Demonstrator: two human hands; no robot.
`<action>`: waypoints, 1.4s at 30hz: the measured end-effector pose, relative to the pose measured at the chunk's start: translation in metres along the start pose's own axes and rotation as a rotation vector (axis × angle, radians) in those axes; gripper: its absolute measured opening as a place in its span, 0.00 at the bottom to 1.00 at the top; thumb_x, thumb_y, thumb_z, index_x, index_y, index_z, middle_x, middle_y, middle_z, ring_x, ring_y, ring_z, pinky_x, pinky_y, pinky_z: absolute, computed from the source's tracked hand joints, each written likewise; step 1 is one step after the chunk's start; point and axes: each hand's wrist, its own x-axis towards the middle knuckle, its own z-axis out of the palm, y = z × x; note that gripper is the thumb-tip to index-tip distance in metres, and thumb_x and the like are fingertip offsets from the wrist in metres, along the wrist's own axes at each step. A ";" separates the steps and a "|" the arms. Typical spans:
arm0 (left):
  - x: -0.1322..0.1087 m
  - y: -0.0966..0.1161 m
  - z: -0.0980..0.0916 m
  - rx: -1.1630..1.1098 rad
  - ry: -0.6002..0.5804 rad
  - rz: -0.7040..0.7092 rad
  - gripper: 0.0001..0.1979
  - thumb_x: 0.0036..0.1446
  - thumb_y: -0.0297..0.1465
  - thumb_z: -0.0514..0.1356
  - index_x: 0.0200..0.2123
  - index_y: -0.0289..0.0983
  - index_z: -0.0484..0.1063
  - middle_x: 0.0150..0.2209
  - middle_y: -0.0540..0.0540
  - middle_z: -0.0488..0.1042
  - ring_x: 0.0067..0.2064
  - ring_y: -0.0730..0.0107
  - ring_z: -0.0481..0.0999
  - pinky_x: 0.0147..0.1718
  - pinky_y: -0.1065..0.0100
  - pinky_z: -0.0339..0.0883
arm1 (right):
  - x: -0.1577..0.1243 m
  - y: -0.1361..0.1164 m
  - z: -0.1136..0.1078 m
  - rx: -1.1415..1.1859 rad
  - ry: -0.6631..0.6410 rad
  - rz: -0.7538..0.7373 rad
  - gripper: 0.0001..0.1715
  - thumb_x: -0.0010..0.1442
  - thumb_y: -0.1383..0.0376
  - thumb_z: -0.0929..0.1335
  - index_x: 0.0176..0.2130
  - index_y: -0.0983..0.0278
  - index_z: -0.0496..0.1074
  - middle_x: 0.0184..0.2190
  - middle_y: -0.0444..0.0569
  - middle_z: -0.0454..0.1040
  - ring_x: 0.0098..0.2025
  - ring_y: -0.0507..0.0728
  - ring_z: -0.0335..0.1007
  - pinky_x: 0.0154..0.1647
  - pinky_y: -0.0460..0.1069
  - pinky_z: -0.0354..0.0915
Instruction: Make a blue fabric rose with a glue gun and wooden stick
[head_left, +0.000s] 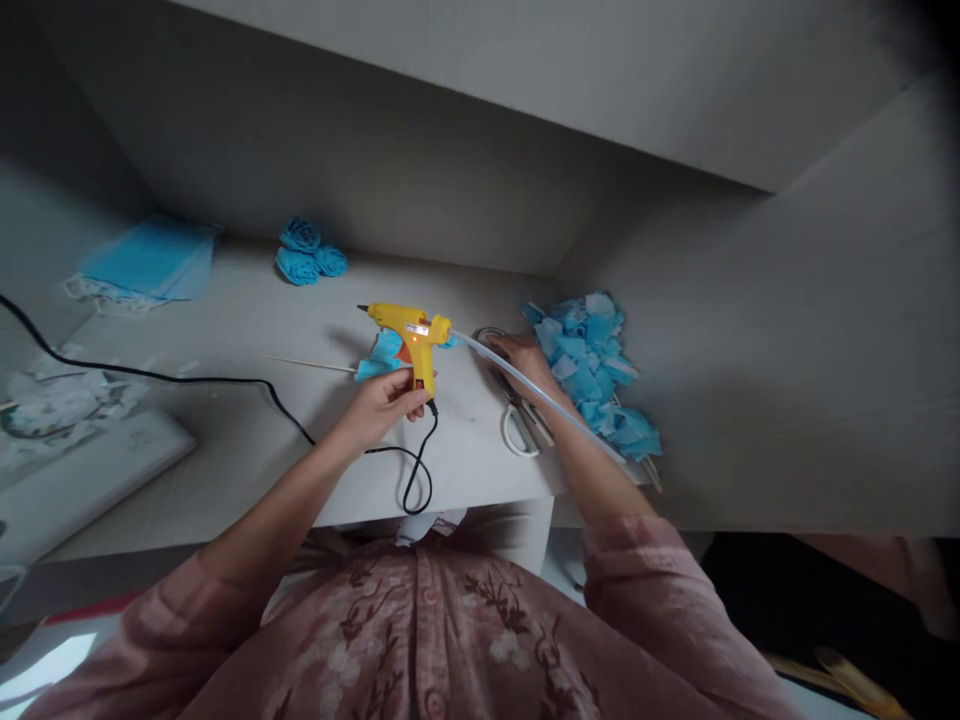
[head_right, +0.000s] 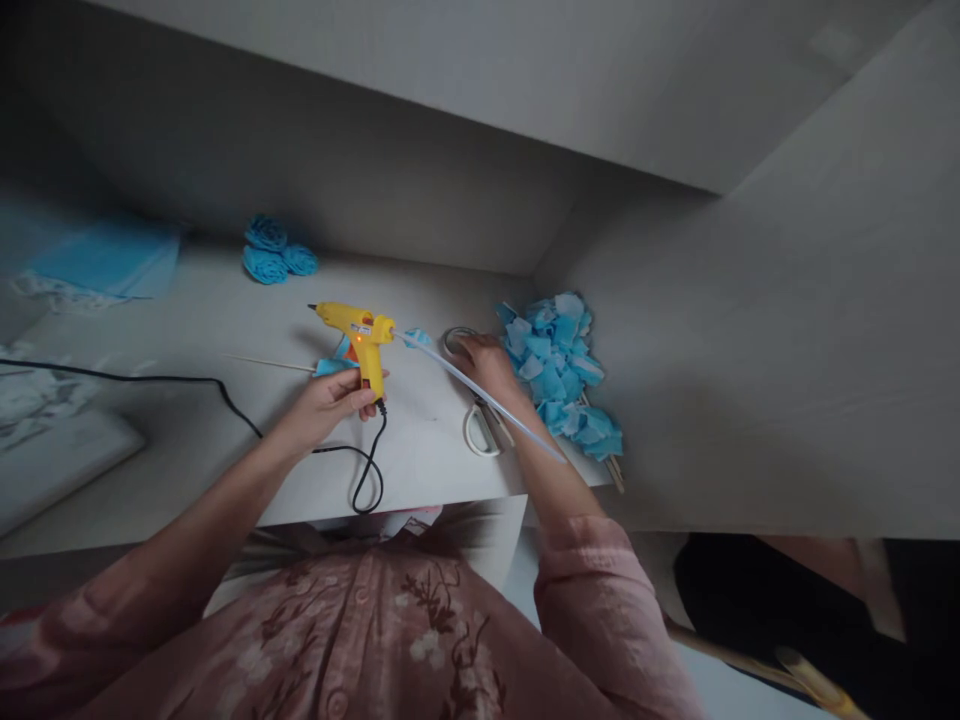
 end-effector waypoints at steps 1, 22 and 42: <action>0.000 0.000 0.000 0.001 -0.001 0.000 0.17 0.53 0.41 0.70 0.40 0.35 0.77 0.27 0.51 0.73 0.28 0.72 0.72 0.29 0.68 0.69 | -0.009 0.001 -0.002 -0.021 0.016 -0.024 0.24 0.70 0.60 0.65 0.62 0.62 0.76 0.59 0.55 0.80 0.62 0.63 0.74 0.67 0.56 0.64; 0.004 -0.005 -0.001 -0.008 -0.016 0.024 0.15 0.53 0.42 0.69 0.34 0.37 0.73 0.28 0.50 0.72 0.28 0.72 0.72 0.29 0.68 0.67 | -0.092 0.042 0.024 0.005 0.165 0.134 0.22 0.69 0.56 0.64 0.54 0.62 0.80 0.53 0.58 0.82 0.56 0.67 0.77 0.63 0.62 0.69; 0.004 -0.007 -0.002 -0.012 -0.042 0.029 0.16 0.54 0.41 0.70 0.34 0.36 0.74 0.26 0.51 0.72 0.27 0.73 0.72 0.29 0.69 0.67 | -0.039 -0.093 0.014 0.837 -0.075 -0.164 0.44 0.66 0.35 0.63 0.66 0.58 0.70 0.63 0.55 0.76 0.65 0.64 0.72 0.65 0.58 0.69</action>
